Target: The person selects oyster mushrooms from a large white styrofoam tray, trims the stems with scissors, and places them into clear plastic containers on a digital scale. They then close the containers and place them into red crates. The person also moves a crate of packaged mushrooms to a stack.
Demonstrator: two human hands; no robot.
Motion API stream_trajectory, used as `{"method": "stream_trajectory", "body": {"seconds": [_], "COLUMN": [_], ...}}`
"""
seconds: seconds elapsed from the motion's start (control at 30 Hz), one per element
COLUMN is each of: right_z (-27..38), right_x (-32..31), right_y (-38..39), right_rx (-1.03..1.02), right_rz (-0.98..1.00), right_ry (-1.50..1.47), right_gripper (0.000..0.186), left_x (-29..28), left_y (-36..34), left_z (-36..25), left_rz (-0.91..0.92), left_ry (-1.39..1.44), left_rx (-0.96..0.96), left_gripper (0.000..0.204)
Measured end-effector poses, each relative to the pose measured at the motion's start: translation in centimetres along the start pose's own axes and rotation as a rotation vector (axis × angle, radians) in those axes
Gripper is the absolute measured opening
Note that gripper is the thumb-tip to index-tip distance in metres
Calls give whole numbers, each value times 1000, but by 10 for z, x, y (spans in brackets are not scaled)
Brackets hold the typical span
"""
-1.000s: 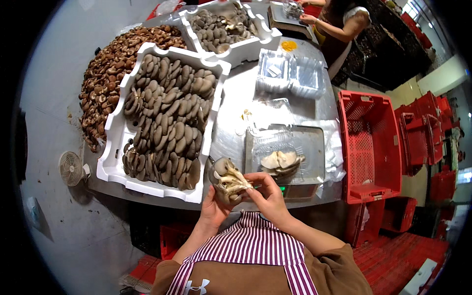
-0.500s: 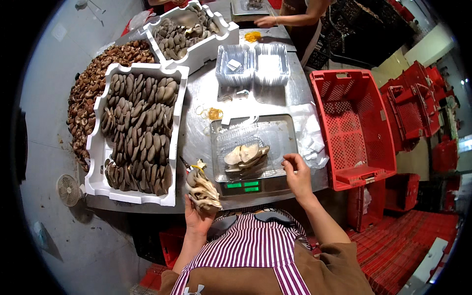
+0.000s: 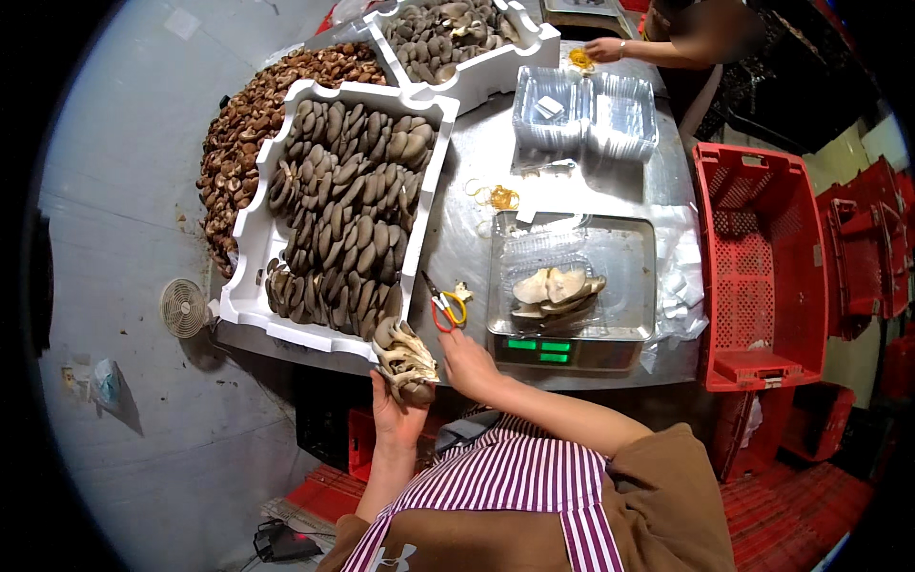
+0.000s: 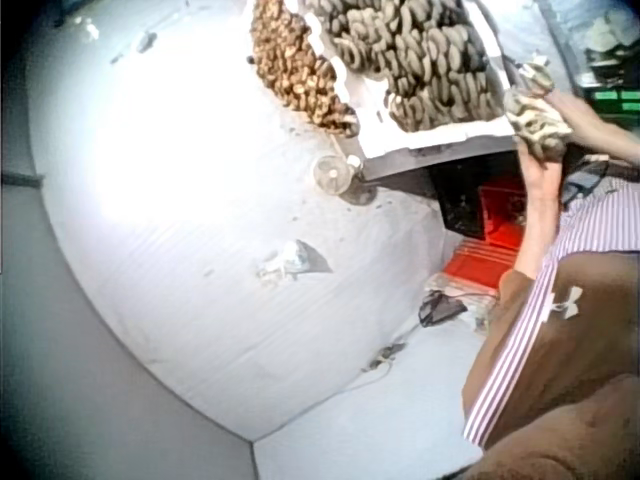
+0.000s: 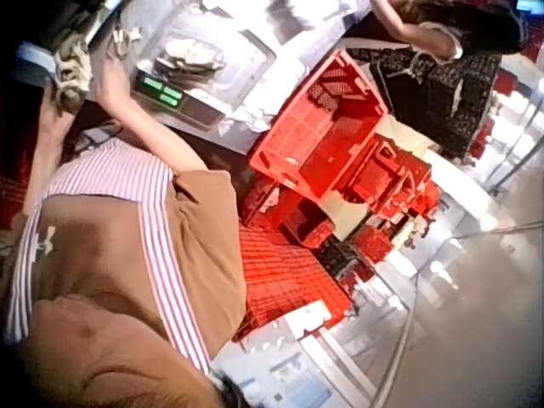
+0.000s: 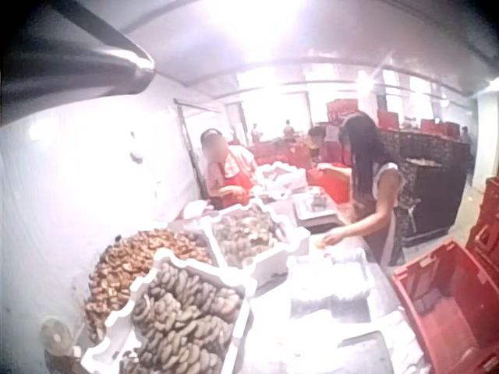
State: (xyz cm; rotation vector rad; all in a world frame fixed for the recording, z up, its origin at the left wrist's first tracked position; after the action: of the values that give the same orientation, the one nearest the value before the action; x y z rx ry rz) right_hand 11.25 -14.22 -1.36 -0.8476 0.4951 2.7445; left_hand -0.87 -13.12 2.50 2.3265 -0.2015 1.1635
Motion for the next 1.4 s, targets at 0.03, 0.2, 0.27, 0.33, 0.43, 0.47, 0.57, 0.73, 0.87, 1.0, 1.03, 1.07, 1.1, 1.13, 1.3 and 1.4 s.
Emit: {"method": "stream_trajectory", "body": {"seconds": [0.03, 0.2, 0.27, 0.33, 0.43, 0.47, 0.57, 0.73, 0.87, 1.0, 1.03, 1.07, 1.1, 1.13, 1.3, 1.4], "right_z": [3, -26, -49, -49, -56, -57, -76, -19, 26, 49, 50, 53, 58, 61, 34, 42], "right_x": [8, 42, 52, 61, 70, 68, 75, 46, 26, 13, 12, 7, -3, -10, 0, 5], "right_y": [-15, -91, -103, -106, -103, -102, -85, -17, 24, 11, 5, 0, -4, -7, -10, -12], "right_rx": [34, 209, 251, 226, 303, 345, 429, 533, 359, 371, 374, 390, 407, 424, 387, 367], "right_rz": [-36, -207, -306, -320, -255, -223, -116, 309, 390, 382, 377, 366, 353, 338, 249, 328], "right_ry": [76, 437, 495, 547, 492, 448, 93, -751, -1040, -1048, -1061, -1040, -1022, -1004, -1021, -1051], "right_gripper": [34, 26, 32, 32, 36, 38, 44, 48, 39, 41, 42, 42, 43, 43, 49, 53], "left_x": [-4, -17, -23, -32, -33, -35, -34, -23, -14, 9, 6, 8, 11, 13, -2, 10], "left_y": [-1, -8, -13, -14, -23, -29, -51, -87, -112, -114, -116, -115, -113, -111, -125, -118], "left_z": [-8, -43, -48, -54, -63, -66, -79, -92, -93, -86, -82, -79, -76, -73, -64, -70], "left_rz": [10, -35, -92, -108, -60, -88, -49, 7, 117, 219, 211, 233, 256, 281, 337, 375], "left_ry": [-22, 1, 135, 230, 287, 271, 96, -73, -187, -303, -299, -324, -352, -380, -587, -570], "left_rx": [6, 63, 19, -52, -96, -79, 33, 158, 212, 258, 234, 217, 198, 178, 144, 175], "left_gripper": [70, 68, 70, 71, 70, 70, 65, 67, 70, 66, 66, 66, 66, 66, 49, 48]}}
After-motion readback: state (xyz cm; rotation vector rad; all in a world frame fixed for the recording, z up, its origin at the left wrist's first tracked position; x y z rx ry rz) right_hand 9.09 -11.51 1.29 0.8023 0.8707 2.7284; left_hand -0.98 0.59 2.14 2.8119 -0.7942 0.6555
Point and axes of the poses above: each hand's wrist, its own y-axis away from the middle knuckle, its own x-axis out of the palm, z = x × y, the point moved 9 cm from there along -y, towards the middle knuckle, and after that the axes turned 13 degrees about x, right-handed, at the moved point
